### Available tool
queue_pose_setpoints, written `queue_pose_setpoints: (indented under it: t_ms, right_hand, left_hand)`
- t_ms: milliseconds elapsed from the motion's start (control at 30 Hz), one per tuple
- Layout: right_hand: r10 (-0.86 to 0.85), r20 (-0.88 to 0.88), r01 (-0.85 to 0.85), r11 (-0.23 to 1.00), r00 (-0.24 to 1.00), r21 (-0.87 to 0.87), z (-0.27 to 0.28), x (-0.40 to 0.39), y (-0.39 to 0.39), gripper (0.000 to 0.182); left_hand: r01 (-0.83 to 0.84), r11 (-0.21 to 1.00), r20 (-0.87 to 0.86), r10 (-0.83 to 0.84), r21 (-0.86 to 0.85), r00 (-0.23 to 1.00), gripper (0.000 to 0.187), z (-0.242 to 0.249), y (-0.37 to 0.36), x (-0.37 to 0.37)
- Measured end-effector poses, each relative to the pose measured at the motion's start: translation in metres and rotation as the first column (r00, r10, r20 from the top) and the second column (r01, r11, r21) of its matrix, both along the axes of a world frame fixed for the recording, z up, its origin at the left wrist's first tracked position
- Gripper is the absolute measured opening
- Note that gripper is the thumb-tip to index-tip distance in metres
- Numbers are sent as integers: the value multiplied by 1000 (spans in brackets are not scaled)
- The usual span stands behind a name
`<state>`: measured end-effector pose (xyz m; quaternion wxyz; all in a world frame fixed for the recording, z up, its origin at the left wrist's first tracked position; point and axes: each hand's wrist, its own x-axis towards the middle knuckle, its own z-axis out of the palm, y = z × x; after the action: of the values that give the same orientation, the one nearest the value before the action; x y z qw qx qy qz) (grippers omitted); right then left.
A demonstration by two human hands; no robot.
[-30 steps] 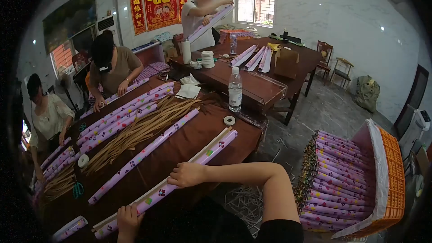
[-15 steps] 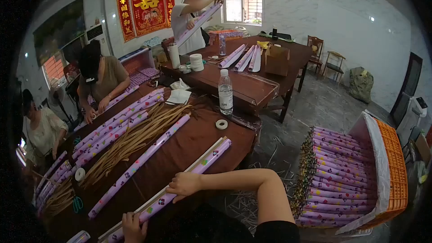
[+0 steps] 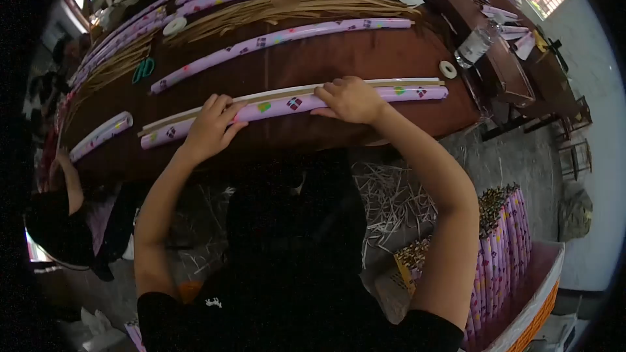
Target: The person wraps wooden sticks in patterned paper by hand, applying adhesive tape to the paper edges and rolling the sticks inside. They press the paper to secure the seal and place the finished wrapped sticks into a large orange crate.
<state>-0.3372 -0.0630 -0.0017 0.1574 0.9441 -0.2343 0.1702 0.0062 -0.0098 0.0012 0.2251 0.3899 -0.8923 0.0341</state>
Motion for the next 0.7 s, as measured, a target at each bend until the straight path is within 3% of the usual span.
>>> queue_pose_setpoints:
  t_ms: [700]
  right_hand:
    - [-16, 8, 16, 1000, 1000, -25, -7, -3, -5, 40]
  left_hand:
    - [111, 994, -46, -110, 5, 993, 37, 4, -4, -3]
